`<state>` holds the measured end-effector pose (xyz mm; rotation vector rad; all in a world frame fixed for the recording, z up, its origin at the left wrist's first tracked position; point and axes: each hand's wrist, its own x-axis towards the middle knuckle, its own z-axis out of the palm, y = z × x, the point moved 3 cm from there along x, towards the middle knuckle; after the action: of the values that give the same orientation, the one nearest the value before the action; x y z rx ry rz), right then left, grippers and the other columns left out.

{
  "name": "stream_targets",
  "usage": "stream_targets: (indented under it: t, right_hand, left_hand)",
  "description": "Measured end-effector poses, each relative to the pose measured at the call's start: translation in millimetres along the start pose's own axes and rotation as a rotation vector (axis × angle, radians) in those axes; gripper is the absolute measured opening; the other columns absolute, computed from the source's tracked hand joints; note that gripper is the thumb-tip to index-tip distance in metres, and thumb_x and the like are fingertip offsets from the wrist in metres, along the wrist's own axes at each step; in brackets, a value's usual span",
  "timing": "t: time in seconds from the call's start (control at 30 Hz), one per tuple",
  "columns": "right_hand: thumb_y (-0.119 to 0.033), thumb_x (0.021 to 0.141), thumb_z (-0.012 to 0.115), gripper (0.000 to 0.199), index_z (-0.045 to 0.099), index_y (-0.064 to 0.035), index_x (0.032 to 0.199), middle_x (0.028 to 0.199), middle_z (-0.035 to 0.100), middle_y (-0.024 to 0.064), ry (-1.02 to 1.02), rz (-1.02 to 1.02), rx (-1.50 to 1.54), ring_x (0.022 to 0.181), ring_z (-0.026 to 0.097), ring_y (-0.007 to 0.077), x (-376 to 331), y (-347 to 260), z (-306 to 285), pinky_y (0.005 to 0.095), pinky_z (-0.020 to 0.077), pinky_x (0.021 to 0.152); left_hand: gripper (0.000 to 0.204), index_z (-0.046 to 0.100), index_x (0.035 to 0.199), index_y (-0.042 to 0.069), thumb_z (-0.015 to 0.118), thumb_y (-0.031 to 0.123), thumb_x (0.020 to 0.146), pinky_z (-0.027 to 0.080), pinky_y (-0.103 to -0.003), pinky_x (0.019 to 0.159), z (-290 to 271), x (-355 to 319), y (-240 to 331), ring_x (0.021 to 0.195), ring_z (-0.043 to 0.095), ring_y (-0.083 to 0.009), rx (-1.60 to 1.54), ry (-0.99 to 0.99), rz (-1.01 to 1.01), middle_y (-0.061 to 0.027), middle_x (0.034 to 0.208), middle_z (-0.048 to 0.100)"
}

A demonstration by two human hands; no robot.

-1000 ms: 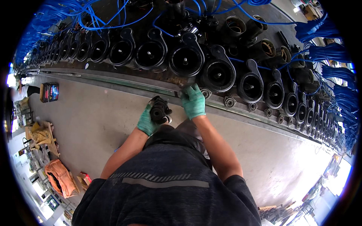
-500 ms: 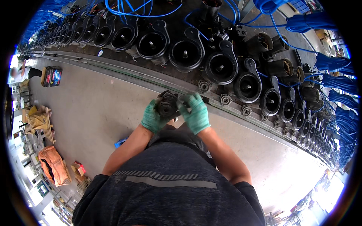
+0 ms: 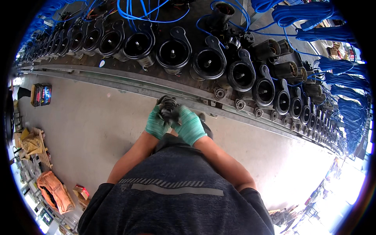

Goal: The person repeatedly picks up small metal rings from a blue bin on the floor and places them onto a row of black cylindrical components arranged on a workbench. The person handles the parts by hand, moving between the bin and the bench to continue the assembly process.

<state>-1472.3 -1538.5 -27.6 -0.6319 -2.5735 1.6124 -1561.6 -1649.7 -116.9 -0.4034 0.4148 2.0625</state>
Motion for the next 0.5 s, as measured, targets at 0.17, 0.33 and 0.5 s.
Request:
stream_targets:
  t: [0.17,0.33,0.5]
  right_hand:
    - [0.0,0.085,0.073,0.027,0.062,-0.0032,0.11,0.095,0.07,0.0065,0.3,0.302,0.346,0.084,0.064,0.0153,50,104,-23,0.0301,0.053,0.077]
    - [-0.008,0.089,0.072,0.024,0.066,-0.0022,0.112,0.1,0.072,0.0081,0.343,0.42,0.161,0.085,0.064,0.0157,100,152,-38,0.0316,0.0531,0.08]
    - [-0.015,0.087,0.071,0.03,0.069,-0.0044,0.115,0.106,0.074,0.0163,0.344,0.358,-0.11,0.096,0.071,0.0314,86,141,-47,0.0381,0.0525,0.088]
  left_hand:
    - [0.036,0.057,0.128,0.013,0.055,0.028,0.096,0.048,-0.064,0.103,-11,-11,21,0.118,0.059,-0.0384,0.033,0.194,0.019,-0.0138,0.124,0.061]
    - [0.039,0.057,0.129,0.012,0.058,0.032,0.096,0.048,-0.063,0.103,2,-20,37,0.117,0.06,-0.0409,0.029,0.136,0.057,-0.0152,0.125,0.061]
    - [0.042,0.057,0.128,0.01,0.062,0.035,0.095,0.05,-0.061,0.102,19,-28,43,0.114,0.062,-0.0426,0.055,0.156,0.077,-0.0166,0.125,0.061]
